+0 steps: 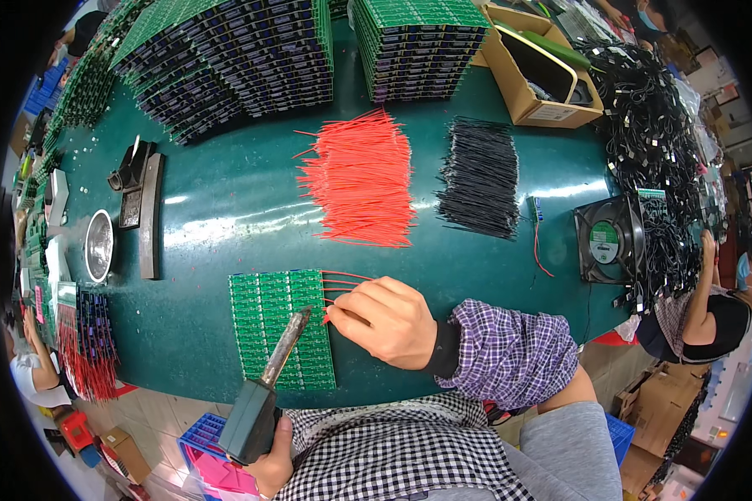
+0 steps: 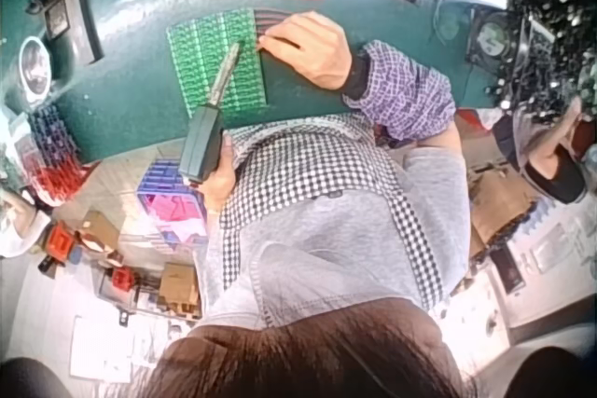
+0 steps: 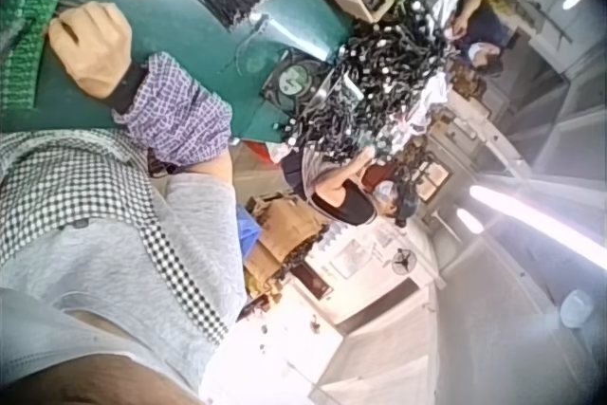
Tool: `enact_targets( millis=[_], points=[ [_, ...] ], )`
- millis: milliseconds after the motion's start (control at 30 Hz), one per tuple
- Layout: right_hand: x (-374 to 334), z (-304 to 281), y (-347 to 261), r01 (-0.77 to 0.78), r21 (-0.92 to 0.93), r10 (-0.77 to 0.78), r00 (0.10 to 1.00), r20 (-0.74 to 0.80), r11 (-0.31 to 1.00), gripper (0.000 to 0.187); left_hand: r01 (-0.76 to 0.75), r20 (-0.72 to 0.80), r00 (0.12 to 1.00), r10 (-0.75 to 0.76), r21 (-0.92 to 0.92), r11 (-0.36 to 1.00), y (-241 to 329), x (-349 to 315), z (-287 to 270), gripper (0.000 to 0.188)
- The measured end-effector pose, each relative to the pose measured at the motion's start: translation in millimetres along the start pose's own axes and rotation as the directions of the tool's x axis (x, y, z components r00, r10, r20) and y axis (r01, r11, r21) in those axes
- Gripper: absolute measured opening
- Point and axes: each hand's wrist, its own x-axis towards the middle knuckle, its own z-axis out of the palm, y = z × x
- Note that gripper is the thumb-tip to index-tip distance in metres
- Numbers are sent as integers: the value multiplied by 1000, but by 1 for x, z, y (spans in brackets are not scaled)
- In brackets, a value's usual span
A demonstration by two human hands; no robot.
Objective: The person solders red wires and black wires onto small green LED circuit board panels using a soldering iron.
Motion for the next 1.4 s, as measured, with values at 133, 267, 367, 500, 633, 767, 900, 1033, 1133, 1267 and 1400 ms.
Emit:
enact_targets(
  millis=[133,267,367,500,633,767,900,1033,1133,1267,1400],
  points=[
    [-2,-2,0,-15,9,14,999,47,1000,23,-33,22,999,33,-14,999,0,1,-1,31],
    [-4,-1,0,-22,14,21,998,61,1000,24,-25,38,999,26,-12,1000,1,1,0,30],
    [-4,-1,0,-20,15,19,998,62,1000,24,-31,34,999,32,-36,999,1,1,1,29],
    [-4,-1,1,-15,28,13,997,72,999,24,-34,48,998,34,-7,999,2,2,1,27],
    [-4,-3,0,-12,33,10,997,80,999,23,-5,53,999,6,-31,999,5,1,1,26],
    [-5,0,2,-16,34,13,996,84,999,23,-90,76,994,85,77,993,1,3,1,26],
    [-6,1,2,-16,17,15,997,78,1000,21,-42,49,998,42,-3,999,2,2,2,27],
    [-5,0,1,-12,8,11,997,80,1000,21,-38,34,999,38,9,999,-2,-1,-1,28],
    [-6,1,2,-15,13,14,997,74,1000,20,12,47,999,-14,43,999,-4,-4,-3,27],
    [-6,1,1,-17,11,17,997,77,1000,19,-7,42,999,4,61,998,-9,-6,-3,27],
    [-7,2,1,-19,9,18,997,73,1000,20,-29,45,999,26,75,997,-10,-6,-4,27]
  ],
)
